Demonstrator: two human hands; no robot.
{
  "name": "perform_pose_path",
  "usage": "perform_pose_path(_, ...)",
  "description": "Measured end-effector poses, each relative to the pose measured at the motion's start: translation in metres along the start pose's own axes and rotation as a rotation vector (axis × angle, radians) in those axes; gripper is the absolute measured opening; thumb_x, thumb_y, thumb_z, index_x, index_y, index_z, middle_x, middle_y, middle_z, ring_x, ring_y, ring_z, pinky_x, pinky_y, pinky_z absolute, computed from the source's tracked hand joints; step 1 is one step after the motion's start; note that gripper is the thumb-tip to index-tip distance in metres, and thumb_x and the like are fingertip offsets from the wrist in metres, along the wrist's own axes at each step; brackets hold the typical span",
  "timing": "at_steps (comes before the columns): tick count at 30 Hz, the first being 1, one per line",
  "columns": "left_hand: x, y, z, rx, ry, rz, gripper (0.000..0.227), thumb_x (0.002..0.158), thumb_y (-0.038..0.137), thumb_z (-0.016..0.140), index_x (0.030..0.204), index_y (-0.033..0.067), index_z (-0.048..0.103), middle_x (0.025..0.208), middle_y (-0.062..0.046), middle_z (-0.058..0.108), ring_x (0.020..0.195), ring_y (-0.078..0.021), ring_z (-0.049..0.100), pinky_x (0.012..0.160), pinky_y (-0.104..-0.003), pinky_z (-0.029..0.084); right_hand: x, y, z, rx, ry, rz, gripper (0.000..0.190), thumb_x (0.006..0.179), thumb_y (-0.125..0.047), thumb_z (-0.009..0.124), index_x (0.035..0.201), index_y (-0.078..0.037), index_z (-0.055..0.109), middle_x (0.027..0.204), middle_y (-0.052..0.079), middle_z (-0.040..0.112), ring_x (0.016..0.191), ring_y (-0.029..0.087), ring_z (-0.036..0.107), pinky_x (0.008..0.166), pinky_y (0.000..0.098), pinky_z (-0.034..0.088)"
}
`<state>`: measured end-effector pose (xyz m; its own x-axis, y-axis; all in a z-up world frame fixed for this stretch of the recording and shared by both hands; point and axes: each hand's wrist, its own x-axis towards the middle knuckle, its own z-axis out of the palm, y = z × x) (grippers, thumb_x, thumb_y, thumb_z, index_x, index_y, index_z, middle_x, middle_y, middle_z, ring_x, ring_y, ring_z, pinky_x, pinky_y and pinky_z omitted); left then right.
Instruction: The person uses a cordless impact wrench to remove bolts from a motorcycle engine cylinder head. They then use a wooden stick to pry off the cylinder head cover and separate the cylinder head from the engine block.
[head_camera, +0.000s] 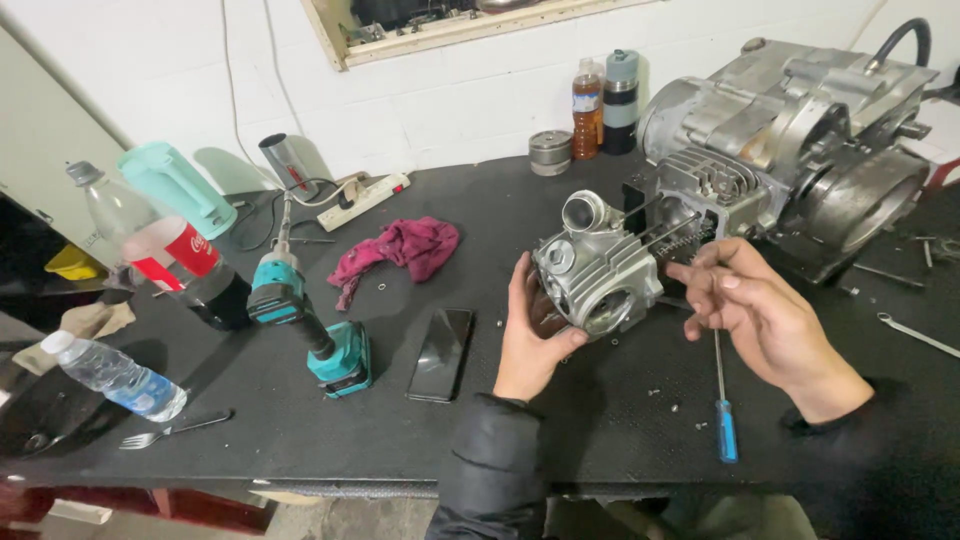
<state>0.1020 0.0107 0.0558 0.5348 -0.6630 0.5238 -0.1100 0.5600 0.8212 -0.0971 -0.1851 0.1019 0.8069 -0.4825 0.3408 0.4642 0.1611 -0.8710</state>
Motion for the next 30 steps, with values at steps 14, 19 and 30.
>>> perform_pose_path(14,0.0,0.019,0.018,0.03,0.036,0.008,0.12,0.076,0.016,0.088,0.167,0.0015,0.012,0.153,-0.024,0.051,0.133,-0.0288,0.06,0.112,-0.042,0.052,0.019,-0.036,-0.009,-0.201,-0.239,0.237,0.034,0.101,-0.03,0.051,0.122,-0.003,0.052,0.087,0.005,0.051,0.076,0.016,0.052,0.067,0.0418,0.056)
perform_pose_path(19,0.004,0.033,0.02,0.241,0.064,0.024,0.116,0.076,0.016,0.088,0.166,-0.0014,0.017,0.15,-0.024,0.058,0.133,-0.0306,0.064,0.113,-0.041,0.052,0.02,-0.03,-0.019,-0.174,-0.237,0.276,0.039,0.102,-0.035,0.05,0.123,-0.002,0.051,0.084,0.006,0.051,0.074,0.016,0.053,0.064,0.0432,0.057)
perform_pose_path(30,0.005,0.003,0.018,-0.056,-0.017,0.036,0.123,0.078,0.02,0.087,0.168,0.0009,0.006,0.158,-0.023,0.044,0.14,-0.0303,0.053,0.114,-0.041,0.048,0.025,-0.032,-0.032,-0.18,-0.271,0.271,0.04,0.104,-0.036,0.049,0.123,0.0,0.05,0.079,0.008,0.052,0.072,0.019,0.057,0.064,0.0433,0.058)
